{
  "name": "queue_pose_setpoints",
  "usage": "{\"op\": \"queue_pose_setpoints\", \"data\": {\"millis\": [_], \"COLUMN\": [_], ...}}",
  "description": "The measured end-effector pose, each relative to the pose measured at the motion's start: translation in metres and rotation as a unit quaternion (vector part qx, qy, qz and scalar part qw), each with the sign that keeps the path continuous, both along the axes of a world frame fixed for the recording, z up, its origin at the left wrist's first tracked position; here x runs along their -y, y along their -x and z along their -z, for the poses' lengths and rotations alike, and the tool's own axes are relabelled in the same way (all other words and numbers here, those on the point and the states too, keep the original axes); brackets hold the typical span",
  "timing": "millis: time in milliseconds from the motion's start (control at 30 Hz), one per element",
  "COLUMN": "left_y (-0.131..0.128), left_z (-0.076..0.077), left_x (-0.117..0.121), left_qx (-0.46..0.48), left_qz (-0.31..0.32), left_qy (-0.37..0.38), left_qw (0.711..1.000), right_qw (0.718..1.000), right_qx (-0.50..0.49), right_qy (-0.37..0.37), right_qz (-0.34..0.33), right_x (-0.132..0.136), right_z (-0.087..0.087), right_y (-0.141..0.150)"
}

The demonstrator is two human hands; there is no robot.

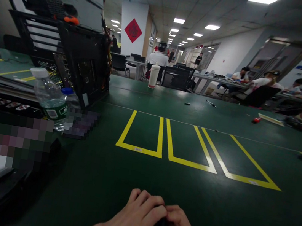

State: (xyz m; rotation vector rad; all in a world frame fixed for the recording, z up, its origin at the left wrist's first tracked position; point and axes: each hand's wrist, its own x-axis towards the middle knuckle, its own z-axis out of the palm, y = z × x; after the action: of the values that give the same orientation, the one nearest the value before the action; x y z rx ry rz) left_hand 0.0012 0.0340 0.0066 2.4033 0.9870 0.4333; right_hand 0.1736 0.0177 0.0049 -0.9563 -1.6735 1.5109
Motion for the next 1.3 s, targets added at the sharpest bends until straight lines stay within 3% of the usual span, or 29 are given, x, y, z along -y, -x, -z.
{"op": "queue_pose_setpoints", "data": {"millis": [267, 400, 567, 800, 967, 1133, 1300], "left_y": [-0.002, -0.002, -0.001, -0.002, -0.001, 0.002, 0.001], "left_z": [-0.020, -0.016, -0.012, -0.012, -0.017, -0.028, -0.024], "left_x": [0.016, 0.023, 0.033, 0.044, 0.048, 0.052, 0.048], "left_qx": [0.033, 0.055, 0.053, 0.055, 0.064, 0.060, 0.054], "left_qz": [-0.031, -0.056, -0.040, -0.073, -0.068, -0.043, -0.045], "left_qy": [-0.017, -0.049, -0.088, -0.120, -0.114, -0.093, -0.104], "left_qw": [0.999, 0.996, 0.994, 0.989, 0.989, 0.993, 0.992], "right_qw": [0.999, 0.996, 0.994, 0.991, 0.994, 0.998, 0.997], "right_qx": [0.024, -0.001, -0.004, 0.003, 0.037, -0.021, -0.045], "right_qy": [-0.032, -0.081, -0.085, -0.082, -0.064, -0.063, -0.068], "right_qz": [0.026, 0.038, 0.062, 0.107, 0.077, 0.013, 0.015], "right_x": [0.014, 0.022, 0.027, 0.029, 0.028, 0.026, 0.025], "right_z": [-0.008, -0.008, -0.006, 0.001, -0.002, -0.004, -0.002], "right_y": [0.004, 0.005, 0.007, 0.012, 0.006, 0.002, 0.004]}}
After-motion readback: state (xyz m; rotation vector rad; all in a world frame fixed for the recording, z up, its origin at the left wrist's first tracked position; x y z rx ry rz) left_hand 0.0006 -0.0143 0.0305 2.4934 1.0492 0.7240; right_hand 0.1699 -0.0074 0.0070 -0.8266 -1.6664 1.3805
